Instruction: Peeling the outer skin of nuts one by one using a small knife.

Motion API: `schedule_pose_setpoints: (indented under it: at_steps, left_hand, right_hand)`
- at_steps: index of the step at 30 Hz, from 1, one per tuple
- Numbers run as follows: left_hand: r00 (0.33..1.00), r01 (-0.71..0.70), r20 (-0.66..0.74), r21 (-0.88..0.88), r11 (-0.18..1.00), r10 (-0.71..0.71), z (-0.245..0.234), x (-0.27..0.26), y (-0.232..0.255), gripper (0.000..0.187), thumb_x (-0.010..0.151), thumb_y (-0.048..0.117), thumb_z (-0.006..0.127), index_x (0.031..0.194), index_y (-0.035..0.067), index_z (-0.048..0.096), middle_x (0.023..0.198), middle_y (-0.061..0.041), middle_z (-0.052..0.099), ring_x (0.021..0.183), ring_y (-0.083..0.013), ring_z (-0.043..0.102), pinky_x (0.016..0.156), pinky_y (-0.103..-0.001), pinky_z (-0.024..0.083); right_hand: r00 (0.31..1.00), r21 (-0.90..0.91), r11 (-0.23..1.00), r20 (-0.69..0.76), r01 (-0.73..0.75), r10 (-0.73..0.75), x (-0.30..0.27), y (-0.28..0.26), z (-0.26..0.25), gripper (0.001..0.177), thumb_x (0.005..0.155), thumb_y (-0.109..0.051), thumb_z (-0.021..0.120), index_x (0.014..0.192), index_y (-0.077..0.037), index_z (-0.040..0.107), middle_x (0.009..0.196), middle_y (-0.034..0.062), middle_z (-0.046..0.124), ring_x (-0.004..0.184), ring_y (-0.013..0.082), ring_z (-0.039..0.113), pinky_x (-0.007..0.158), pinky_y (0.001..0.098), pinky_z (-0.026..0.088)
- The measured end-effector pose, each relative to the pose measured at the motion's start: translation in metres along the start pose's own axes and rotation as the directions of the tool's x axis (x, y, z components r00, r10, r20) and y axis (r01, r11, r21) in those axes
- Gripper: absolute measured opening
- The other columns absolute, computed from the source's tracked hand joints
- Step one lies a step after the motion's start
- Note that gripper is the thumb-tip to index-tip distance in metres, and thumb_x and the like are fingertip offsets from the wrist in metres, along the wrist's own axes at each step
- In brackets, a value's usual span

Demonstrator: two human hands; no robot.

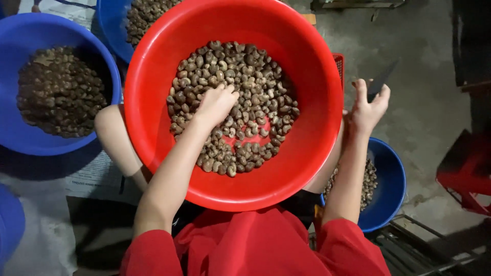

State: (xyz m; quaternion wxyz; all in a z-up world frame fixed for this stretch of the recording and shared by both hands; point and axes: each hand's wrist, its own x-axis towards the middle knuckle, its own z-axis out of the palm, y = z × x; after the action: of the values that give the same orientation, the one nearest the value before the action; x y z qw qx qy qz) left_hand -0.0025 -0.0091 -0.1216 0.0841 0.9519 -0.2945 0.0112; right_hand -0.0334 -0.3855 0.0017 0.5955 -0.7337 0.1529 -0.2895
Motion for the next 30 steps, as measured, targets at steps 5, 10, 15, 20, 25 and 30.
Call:
schedule_pose_setpoints:
  at_steps: [5, 10, 15, 20, 25, 30]
  left_hand:
    - [0.997, -0.012, -0.072, 0.164, 0.986, 0.025, 0.035, 0.005, 0.007, 0.006, 0.084, 0.015, 0.071, 0.09, 0.014, 0.073, 0.083, -0.004, 0.066, 0.093, -0.0276, 0.067, 0.06, -0.041, 0.059]
    - [0.991, 0.021, -0.134, 0.193, 0.981, 0.005, 0.039, 0.009, -0.001, 0.005, 0.084, 0.013, 0.069, 0.087, 0.016, 0.07, 0.078, -0.001, 0.066, 0.087, -0.0219, 0.068, 0.056, -0.036, 0.058]
    - [0.873, 0.15, 0.132, -0.989, 0.001, -0.47, -0.053, 0.015, -0.002, 0.035, 0.095, 0.012, 0.08, 0.125, 0.007, 0.065, 0.114, -0.015, 0.073, 0.092, -0.0183, 0.074, 0.065, -0.027, 0.065]
    - [0.846, 0.006, 0.146, -0.964, -0.265, -0.513, -0.1, 0.013, 0.006, 0.034, 0.093, 0.007, 0.08, 0.121, -0.004, 0.065, 0.109, -0.02, 0.074, 0.09, -0.0243, 0.079, 0.067, -0.03, 0.069]
    - [0.88, -0.032, 0.121, -0.95, -0.31, -0.46, -0.117, 0.012, 0.02, 0.028, 0.091, 0.003, 0.079, 0.115, -0.006, 0.068, 0.103, -0.02, 0.076, 0.085, -0.0242, 0.079, 0.07, -0.033, 0.069]
    - [0.883, -0.067, 0.141, -0.906, -0.417, -0.448, -0.11, 0.014, 0.022, 0.027, 0.089, 0.002, 0.081, 0.112, -0.006, 0.07, 0.099, -0.02, 0.077, 0.081, -0.0254, 0.079, 0.071, -0.037, 0.07]
  right_hand:
    - [0.985, -0.005, 0.985, 0.0, -0.17, 0.17, 0.005, 0.007, -0.004, 0.023, 0.107, -0.022, 0.078, 0.117, -0.011, 0.06, 0.066, -0.0003, 0.054, 0.047, 0.0044, 0.047, 0.04, 0.0189, 0.035]
    - [0.963, 0.008, 0.996, 0.257, -0.087, 0.082, 0.001, -0.014, 0.055, 0.015, 0.11, -0.02, 0.068, 0.12, -0.01, 0.063, 0.063, 0.001, 0.054, 0.044, 0.0053, 0.046, 0.039, 0.0195, 0.035]
    - [0.848, -0.434, 0.865, 0.53, 0.253, 0.018, -0.049, -0.057, 0.125, 0.016, 0.109, -0.032, 0.056, 0.113, -0.018, 0.064, 0.071, 0.0138, 0.07, 0.07, 0.0375, 0.073, 0.063, 0.052, 0.057]
    - [0.708, -0.434, 0.703, 0.693, 0.563, -0.139, -0.085, -0.052, 0.14, 0.012, 0.108, -0.023, 0.053, 0.118, -0.017, 0.057, 0.082, 0.0177, 0.073, 0.076, 0.0433, 0.072, 0.063, 0.0567, 0.055]
    - [0.593, -0.414, 0.47, 0.731, 0.779, -0.338, -0.077, -0.027, 0.129, 0.015, 0.105, -0.024, 0.058, 0.12, -0.021, 0.06, 0.083, 0.007, 0.073, 0.07, 0.0318, 0.073, 0.059, 0.0463, 0.056]
    - [0.555, -0.329, 0.488, 0.7, 0.809, -0.449, -0.083, -0.016, 0.128, 0.014, 0.104, -0.024, 0.063, 0.118, -0.023, 0.065, 0.076, 0.0006, 0.071, 0.069, 0.0249, 0.074, 0.06, 0.0343, 0.057]
